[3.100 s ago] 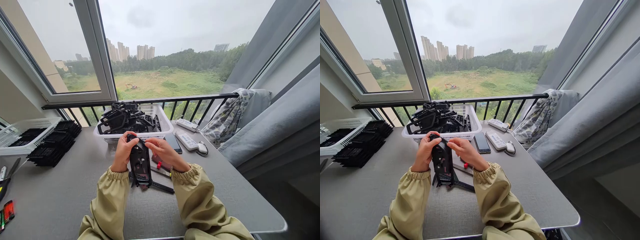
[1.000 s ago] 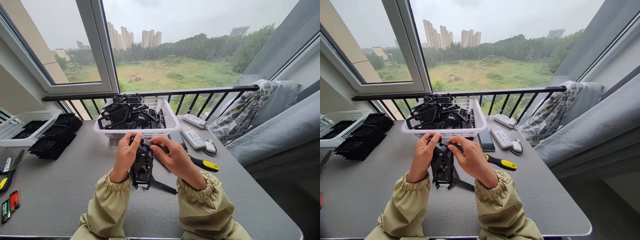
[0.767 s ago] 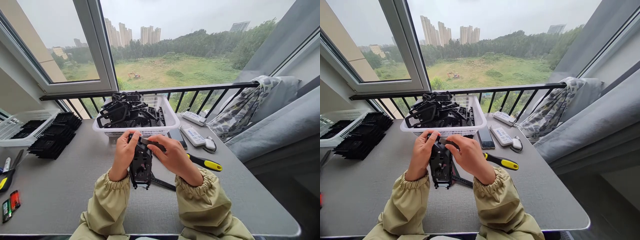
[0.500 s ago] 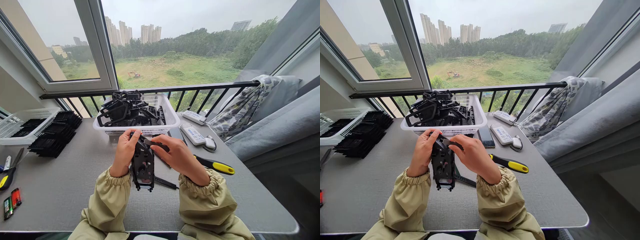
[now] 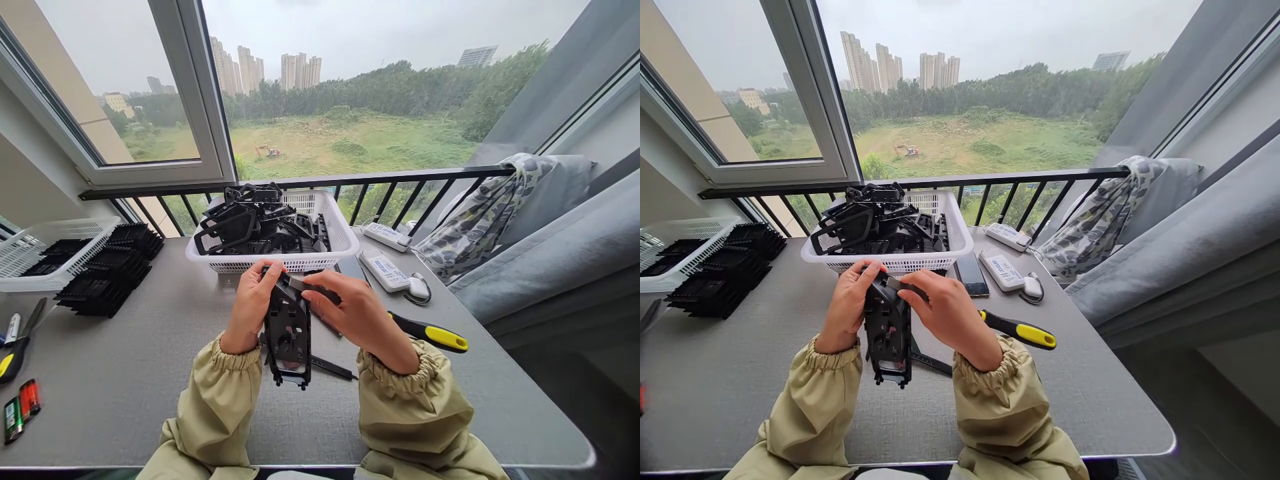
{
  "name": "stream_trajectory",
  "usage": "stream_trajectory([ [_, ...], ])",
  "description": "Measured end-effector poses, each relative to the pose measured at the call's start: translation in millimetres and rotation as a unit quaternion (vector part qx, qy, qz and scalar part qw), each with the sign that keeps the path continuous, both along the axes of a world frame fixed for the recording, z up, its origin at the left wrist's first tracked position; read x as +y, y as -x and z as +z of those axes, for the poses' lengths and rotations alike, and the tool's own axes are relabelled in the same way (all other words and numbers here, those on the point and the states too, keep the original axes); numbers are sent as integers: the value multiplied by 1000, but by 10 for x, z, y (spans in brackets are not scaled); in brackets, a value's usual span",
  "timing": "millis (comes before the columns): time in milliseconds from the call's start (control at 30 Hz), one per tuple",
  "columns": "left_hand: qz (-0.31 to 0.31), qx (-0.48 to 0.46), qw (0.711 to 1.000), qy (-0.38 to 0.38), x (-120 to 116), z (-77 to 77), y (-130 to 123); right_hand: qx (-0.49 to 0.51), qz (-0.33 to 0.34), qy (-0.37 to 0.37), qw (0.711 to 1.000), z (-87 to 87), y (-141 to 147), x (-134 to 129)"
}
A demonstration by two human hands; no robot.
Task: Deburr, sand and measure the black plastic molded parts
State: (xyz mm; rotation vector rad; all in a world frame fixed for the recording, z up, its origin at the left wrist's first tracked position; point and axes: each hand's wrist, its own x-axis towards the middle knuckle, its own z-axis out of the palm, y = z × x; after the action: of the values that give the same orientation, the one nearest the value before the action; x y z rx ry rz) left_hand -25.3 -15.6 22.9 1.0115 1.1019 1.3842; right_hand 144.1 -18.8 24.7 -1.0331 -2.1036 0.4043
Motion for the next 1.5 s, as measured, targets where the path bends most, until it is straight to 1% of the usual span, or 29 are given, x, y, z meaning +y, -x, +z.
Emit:
stream_trajectory([
  [167,-3,-8,1000,1,23,-6,4,-10,15,20,1000,3,-19,24],
  [300,-10,-11,1000,3,17,-20,6,8,-29,16,999,6,-71,42],
  [400,-22,16,1000,1,8,-48,14,33,-39,16,999,1,-68,53],
  [500,-11,39,999,-5,8,-70,15,54,-38,17,998,-6,-49,64],
  [600,11,47,999,-11,11,-61,7,80,-48,17,995,-11,-46,76],
  [667,19,36,999,-3,10,-43,-2,91,-53,20,994,-15,-51,83],
  [767,14,7,1000,10,2,-28,-13,98,-52,29,993,-24,-50,93],
  [833,-10,-2,1000,7,-8,-33,-16,101,-48,32,993,-28,-41,99],
  [900,-52,-2,999,-5,-20,-44,-12,102,-39,30,994,-28,-31,106],
  [1000,-111,1,993,-44,-34,-56,7,105,-26,24,994,-20,-30,120],
  [1100,-168,6,983,-74,-36,-62,36,112,-30,22,993,-8,-49,137],
  [1167,-193,14,977,-92,-31,-73,51,113,-28,22,993,-1,-65,146],
  [1200,-195,19,975,-102,-27,-81,54,114,-26,21,993,0,-72,149],
  [1300,-165,41,977,-126,-13,-107,52,117,-7,23,993,-4,-83,151],
  [1433,-73,91,981,-157,7,-125,47,128,23,38,991,-21,-85,156],
  [1500,-41,107,979,-169,12,-123,51,127,33,40,991,-29,-85,164],
])
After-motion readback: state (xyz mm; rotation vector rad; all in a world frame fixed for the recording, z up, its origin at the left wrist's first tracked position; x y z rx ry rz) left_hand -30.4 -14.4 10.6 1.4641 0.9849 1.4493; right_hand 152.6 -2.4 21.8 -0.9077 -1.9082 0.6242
